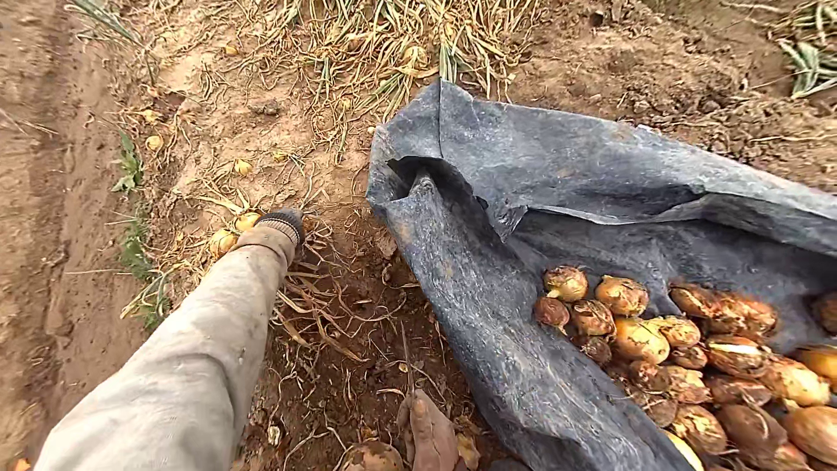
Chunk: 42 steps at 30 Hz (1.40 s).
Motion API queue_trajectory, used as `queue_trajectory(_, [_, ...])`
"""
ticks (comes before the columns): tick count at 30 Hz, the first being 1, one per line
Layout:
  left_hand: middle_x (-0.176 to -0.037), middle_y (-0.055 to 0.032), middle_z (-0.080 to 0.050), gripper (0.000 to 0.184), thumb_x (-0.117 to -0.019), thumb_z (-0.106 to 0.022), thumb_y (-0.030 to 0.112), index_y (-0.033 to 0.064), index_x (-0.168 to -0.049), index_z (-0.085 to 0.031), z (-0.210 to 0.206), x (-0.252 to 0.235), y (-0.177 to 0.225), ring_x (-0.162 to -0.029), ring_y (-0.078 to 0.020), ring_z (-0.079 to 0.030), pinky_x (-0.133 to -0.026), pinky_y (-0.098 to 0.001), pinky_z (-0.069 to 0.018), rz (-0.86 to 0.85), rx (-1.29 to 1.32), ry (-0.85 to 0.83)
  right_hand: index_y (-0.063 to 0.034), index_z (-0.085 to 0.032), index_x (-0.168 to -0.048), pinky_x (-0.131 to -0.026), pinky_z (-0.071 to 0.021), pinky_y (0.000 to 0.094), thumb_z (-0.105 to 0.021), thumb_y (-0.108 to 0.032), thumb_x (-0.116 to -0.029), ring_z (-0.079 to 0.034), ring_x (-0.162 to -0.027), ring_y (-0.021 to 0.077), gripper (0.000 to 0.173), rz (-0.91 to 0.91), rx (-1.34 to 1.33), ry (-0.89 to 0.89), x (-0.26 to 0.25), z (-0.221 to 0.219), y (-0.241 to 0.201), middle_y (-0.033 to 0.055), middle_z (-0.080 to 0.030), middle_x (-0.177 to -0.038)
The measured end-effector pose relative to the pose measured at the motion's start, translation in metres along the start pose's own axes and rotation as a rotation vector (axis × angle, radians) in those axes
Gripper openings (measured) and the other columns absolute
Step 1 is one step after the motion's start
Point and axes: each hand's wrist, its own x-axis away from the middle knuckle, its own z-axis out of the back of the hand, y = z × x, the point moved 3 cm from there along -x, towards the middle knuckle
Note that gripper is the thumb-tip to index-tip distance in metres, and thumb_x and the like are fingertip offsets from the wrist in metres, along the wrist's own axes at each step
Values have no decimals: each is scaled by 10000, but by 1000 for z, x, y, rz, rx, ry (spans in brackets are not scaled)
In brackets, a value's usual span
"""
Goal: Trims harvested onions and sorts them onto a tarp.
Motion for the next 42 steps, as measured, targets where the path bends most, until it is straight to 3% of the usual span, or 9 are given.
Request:
queue_trajectory(6, [-1229, -289, -662, 433, -929, -712, 335, -39, -1146, -689, 33, 24, -14, -1178, -480, -627, -959, -715, -479, 75, -119, -167, -91, -677, -932, -535, -501, 399, -227, -672, -1023, -537, -530, 142, 741, -93, 5, 9, -10, -1, 11, 10, -570, -648])
queue_trajectory(15, [-1293, -179, -684, 260, -907, -774, 115, -15, -1129, -739, 13, 185, -19, -1258, -315, -625, -1119, -524, -462, -442, 807, 387, -40, -594, -1315, -840, -545, 559, -319, -678, -1010, -690, -913, 307, 758, -201, 191, -155, -6, -10, -9, 169, -704, -1002])
queue_trajectory(21, [-963, 36, -736, 197, -864, -734, 229, 51, -946, -744, -1, 352, 7, -972, 20, -669, -921, -204, -551, -770, 1203, 162, -60, -629, -1200, -496, -506, 288, -480, -916, -785, -510, -509, 73, 963, 54, -299, -186, 25, -25, -43, -28, -575, -700])
queue_trajectory(24, [-953, 90, -750, 295, -875, -792, 405, 131, -981, -767, -8, 386, 0, -915, 42, -681, -840, -183, -578, -820, 1293, 73, -94, -632, -957, -421, -447, 236, -505, -769, -907, -465, -438, 43, 689, 82, -503, -156, 43, -31, -53, -60, -527, -589])
queue_trajectory(28, [-926, -60, -744, 221, -883, -778, 238, 35, -964, -746, 2, 388, -16, -864, -108, -705, -825, -338, -589, -494, 1092, 435, -51, -619, -938, -477, -463, 337, -285, -558, -1057, -465, -477, 122, 619, -27, -161, -168, 43, -38, -40, -2, -498, -621])
queue_trajectory(32, [-1126, -58, -748, 211, -962, -696, 264, 111, -1086, -772, 14, 382, 1, -1112, -162, -690, -1025, -390, -545, -814, 677, 187, -27, -657, -1177, -784, -540, 497, -257, -636, -1037, -633, -798, 242, 742, -120, 131, -255, 30, -47, -18, 124, -665, -933])
queue_trajectory(35, [-1143, -20, -743, 229, -915, -676, 183, 204, -1126, -762, 29, 376, 38, -1090, -200, -692, -960, -488, -550, -888, 428, -15, -34, -643, -913, -489, -478, 352, -327, -489, -1063, -497, -484, 132, 573, -101, -119, 15, 32, -34, -27, 21, -543, -612])
queue_trajectory(38, [-1170, -23, -754, 288, -854, -702, 81, 185, -1107, -793, 52, 333, 56, -1127, -193, -696, -994, -491, -551, -910, 599, 214, -71, -639, -846, -420, -436, 310, -295, -554, -1054, -441, -427, 88, 629, 91, -202, 239, 38, -10, -46, -42, -485, -551])
queue_trajectory(42, [-1241, -129, -693, 281, -915, -679, 149, 126, -1192, -713, 59, 219, 20, -1097, -333, -691, -915, -602, -562, -368, 410, 253, -144, -572, -911, -363, -464, 244, -438, -669, -1009, -459, -402, 53, 551, 547, -381, 538, 46, 14, -63, -79, -491, -593])
